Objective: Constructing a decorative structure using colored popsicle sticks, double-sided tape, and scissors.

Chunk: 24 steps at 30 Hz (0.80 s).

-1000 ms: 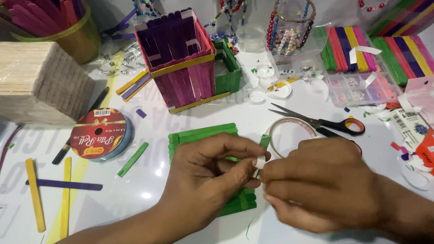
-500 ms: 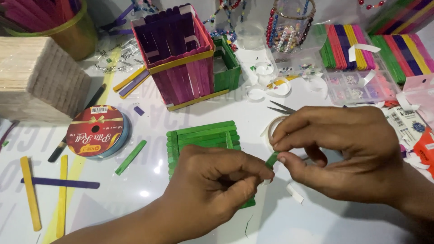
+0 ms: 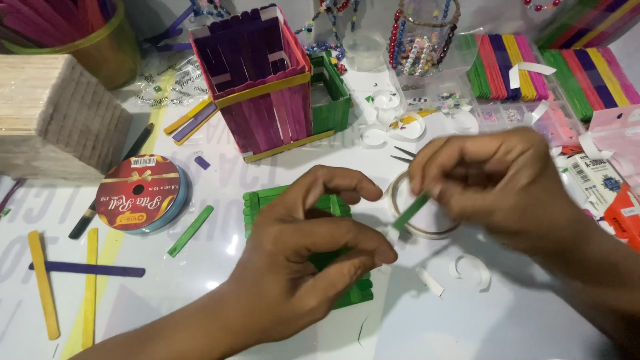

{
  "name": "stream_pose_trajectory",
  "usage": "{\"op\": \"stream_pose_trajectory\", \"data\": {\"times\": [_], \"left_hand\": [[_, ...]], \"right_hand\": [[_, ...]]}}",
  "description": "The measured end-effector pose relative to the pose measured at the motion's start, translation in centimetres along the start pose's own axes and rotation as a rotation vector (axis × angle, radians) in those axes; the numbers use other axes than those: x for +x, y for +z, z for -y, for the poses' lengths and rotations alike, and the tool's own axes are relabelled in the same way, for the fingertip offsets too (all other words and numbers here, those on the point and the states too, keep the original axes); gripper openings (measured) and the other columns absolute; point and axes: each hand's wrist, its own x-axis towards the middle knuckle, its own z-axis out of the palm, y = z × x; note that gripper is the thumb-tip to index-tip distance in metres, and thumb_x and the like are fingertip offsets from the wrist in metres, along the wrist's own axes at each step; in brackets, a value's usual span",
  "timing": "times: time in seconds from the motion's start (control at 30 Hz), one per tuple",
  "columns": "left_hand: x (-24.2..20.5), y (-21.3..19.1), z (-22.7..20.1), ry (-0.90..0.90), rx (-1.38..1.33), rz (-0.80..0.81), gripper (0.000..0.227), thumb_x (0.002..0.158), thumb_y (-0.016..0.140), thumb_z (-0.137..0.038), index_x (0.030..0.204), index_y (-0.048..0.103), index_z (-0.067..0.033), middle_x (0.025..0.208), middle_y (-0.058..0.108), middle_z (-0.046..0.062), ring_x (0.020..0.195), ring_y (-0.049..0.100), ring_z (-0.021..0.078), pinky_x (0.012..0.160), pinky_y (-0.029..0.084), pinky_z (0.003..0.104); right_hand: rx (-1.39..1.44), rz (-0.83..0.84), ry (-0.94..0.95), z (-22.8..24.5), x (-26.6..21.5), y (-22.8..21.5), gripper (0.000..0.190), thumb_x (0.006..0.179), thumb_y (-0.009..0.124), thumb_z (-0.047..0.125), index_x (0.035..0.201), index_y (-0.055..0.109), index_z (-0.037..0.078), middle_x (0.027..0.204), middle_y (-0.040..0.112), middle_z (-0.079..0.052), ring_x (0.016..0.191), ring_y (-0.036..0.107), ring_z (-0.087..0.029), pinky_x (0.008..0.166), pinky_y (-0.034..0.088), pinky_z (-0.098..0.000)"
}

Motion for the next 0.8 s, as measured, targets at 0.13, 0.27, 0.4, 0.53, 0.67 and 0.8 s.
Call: {"op": "stream_pose_trajectory", "data": {"times": [0.13,0.27,0.4,0.53,0.67,0.8], "left_hand": [[1.0,-2.9,-0.8,0.066,-0.016,0.043,0.010,0.092,0.068,-0.012,0.095,0.077,-0.0152,0.133,0.062,0.018,0.120,0.065,0.0244,0.093,0.057,0.032],[1.2,-8.2,-1.3,-0.036,0.258,0.125,0.013,0.088,0.064,-0.009,0.089,0.077,-0.0139,0.094,0.082,0.001,0.093,0.078,0.0138,0.085,0.062,0.029],[-1.2,-11.0,-0.7,-0.342,0.800,0.141,0.022,0.081,0.066,-0.012,0.091,0.084,-0.0215,0.080,0.084,-0.002,0.057,0.074,0.0207,0.061,0.055,0.037],[-2.5,-10.3,-1.6,-0.607,1.100,0.273,0.025,0.082,0.056,-0.012,0.089,0.079,-0.0189,0.096,0.076,0.007,0.082,0.074,0.0359,0.078,0.059,0.052],[-3.2,-9.2,-1.6,-0.566,1.137,0.023,0.013,0.085,0.059,-0.013,0.087,0.071,-0.0190,0.094,0.071,0.004,0.082,0.067,0.0304,0.064,0.052,0.050],[-1.9,-3.2,-3.9,-0.867,-0.155,-0.199,0.022,0.084,0.075,-0.019,0.087,0.088,-0.0022,0.070,0.092,0.015,0.057,0.077,0.0146,0.051,0.061,0.025]], "right_hand": [[0.247,-0.013,-0.096,-2.5,1.6,-3.0,0.005,0.088,0.066,0.002,0.083,0.068,0.000,0.088,0.072,-0.014,0.069,0.063,-0.011,0.057,0.052,-0.0145],[0.226,-0.136,0.002,-3.7,2.7,-4.5,0.007,0.089,0.062,-0.007,0.083,0.064,-0.009,0.090,0.068,-0.022,0.049,0.036,-0.009,0.045,0.030,-0.0181],[0.092,-0.134,0.053,-2.4,2.6,-3.9,0.007,0.085,0.063,-0.009,0.078,0.066,-0.009,0.087,0.070,-0.021,0.048,0.037,-0.010,0.042,0.031,-0.0184],[-0.022,-0.129,0.021,-2.2,2.1,-3.1,0.008,0.088,0.067,-0.005,0.081,0.068,-0.007,0.090,0.074,-0.020,0.051,0.041,-0.011,0.043,0.029,-0.0210],[-0.296,-0.177,-0.230,-0.9,0.7,-1.0,0.005,0.090,0.068,-0.013,0.089,0.071,-0.008,0.091,0.074,-0.021,0.073,0.070,-0.020,0.058,0.056,-0.0212],[-0.980,-0.236,-0.532,2.1,-1.5,0.8,0.020,0.091,0.066,0.014,0.076,0.080,0.014,0.072,0.074,0.003,0.054,0.063,-0.011,0.048,0.040,-0.0252]]}}
